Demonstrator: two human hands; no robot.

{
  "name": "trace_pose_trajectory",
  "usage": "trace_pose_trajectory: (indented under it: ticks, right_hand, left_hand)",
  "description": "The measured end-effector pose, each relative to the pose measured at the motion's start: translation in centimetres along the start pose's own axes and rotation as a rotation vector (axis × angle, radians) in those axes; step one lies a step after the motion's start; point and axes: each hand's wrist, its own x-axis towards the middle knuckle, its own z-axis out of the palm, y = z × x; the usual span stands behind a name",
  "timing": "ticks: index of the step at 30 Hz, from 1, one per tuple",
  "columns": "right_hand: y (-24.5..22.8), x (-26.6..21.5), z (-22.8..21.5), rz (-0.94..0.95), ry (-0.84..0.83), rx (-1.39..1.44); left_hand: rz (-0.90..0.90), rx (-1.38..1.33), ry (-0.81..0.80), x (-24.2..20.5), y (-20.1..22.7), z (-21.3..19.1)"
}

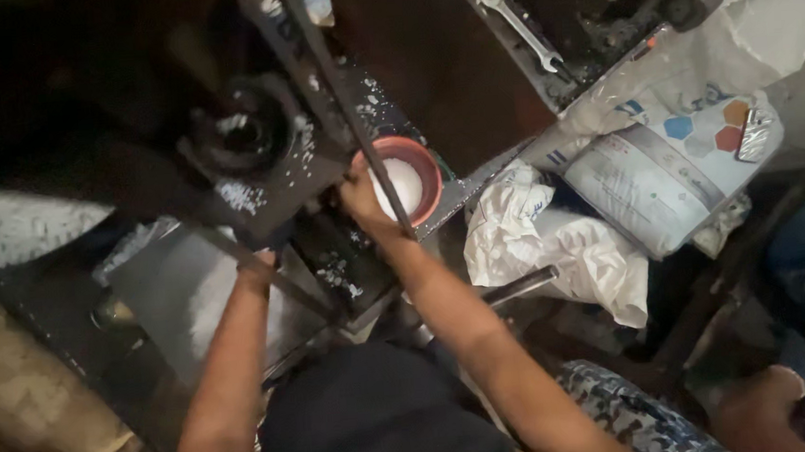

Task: The person operates a machine by repeatedly placing a metal mold onto a surface, adjusting a lever, and using a long metal rod to push material into the mold. The person then removes the mold and repeats the process.

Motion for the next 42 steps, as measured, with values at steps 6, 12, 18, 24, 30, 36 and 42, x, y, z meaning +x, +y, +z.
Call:
trace_pose_trajectory:
  ticks: [6, 12, 18, 24, 30, 36, 42]
  right_hand:
    - [-1.9, -2.2, 2.0, 0.376, -0.211, -0.304]
    - [-3.2, -2.9, 2.2, -0.076, -0.162, -0.460]
    - [-1.7, -1.9, 2.5, -0.053, -0.076, -0.307]
    - [-2.0, -1.0, 2.4, -0.112, -0.027, -0.346]
    - [-3.6, 0.3, 1.3, -0.239, -0.094, -0.363]
    - [-8.1, -3.8, -0.9, 0.259, -0.247, -0.310]
    - [-9.5, -6.5, -4.2, 0.217, 0.157, 0.103]
  left_hand:
    - [-0.055, 0.055, -0.043, -3.2, -3.6, -1.6]
    - [-0.100, 0.076, -0.004, -6.5, -3.6, -7.8]
    - [-0.410, -0.056, 0.059, -12.5, -0.5, -12.8]
    - [-0.487, -0.009, 0.207, -17.5, 1.5, -14.0]
    - [-0.452, -0.085, 0.266, -17.9, 2.4, -14.3]
    - [-0.400, -0.101, 0.266, -18.0, 2.2, -14.9]
    - [-0.318, -0.133, 0.358, -18.6, 2.6, -15.1]
